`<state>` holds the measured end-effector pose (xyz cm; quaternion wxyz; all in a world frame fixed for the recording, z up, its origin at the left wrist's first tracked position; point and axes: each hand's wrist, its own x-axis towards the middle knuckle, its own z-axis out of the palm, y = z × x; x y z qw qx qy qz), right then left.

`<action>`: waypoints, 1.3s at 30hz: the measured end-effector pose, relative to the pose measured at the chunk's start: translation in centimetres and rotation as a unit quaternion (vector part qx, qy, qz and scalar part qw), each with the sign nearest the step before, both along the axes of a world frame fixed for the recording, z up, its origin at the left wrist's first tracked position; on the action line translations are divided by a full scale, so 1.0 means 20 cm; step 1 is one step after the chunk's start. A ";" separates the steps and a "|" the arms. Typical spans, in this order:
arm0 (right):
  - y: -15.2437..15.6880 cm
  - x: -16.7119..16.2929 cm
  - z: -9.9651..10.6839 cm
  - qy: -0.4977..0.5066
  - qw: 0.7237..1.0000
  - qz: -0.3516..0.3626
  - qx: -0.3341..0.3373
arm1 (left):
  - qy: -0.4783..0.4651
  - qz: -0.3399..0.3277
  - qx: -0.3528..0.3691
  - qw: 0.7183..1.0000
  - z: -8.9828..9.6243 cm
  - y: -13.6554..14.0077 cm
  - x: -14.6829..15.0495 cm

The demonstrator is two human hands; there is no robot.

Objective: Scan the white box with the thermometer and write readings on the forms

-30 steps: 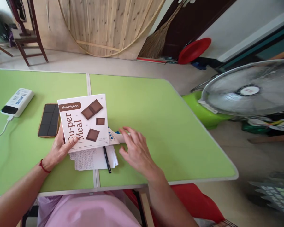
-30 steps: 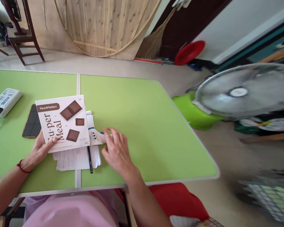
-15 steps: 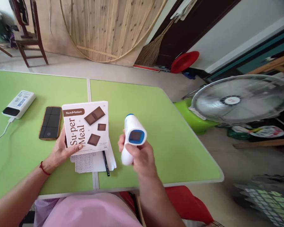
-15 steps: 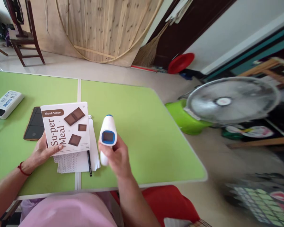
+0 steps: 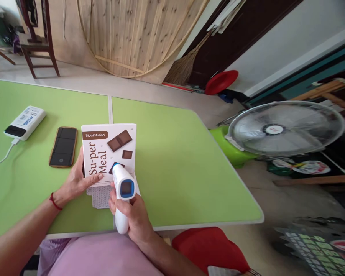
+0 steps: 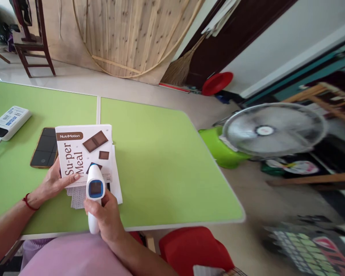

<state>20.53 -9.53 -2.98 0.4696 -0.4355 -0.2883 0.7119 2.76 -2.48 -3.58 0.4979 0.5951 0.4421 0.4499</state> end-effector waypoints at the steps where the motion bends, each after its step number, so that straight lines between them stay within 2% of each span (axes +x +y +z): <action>1: 0.00 0.00 0.00 0.003 1.000 0.001 -0.002 | 0.000 -0.004 0.003 1.000 0.00 0.00 0.00; 13: 0.01 -0.02 0.02 0.025 0.999 0.020 0.022 | -0.011 0.000 -0.017 1.000 -0.02 -0.01 -0.02; 31: 0.00 -0.02 -0.01 0.007 0.998 0.043 0.039 | -0.006 -0.013 -0.030 0.999 0.02 0.00 -0.02; 33: -0.01 0.03 0.02 -0.027 0.997 0.058 0.050 | -0.018 -0.019 -0.048 0.999 0.02 0.00 -0.03; 35: -0.01 0.12 0.05 -0.094 0.988 0.085 0.092 | -0.005 -0.015 -0.070 0.997 0.02 0.00 -0.04; 37: 0.01 0.26 0.09 -0.169 0.967 0.104 0.162 | 0.026 -0.003 -0.089 0.996 0.01 0.01 -0.06; 39: 0.06 0.40 0.09 -0.269 0.934 0.067 0.224 | 0.042 0.004 -0.107 0.993 0.00 0.01 -0.08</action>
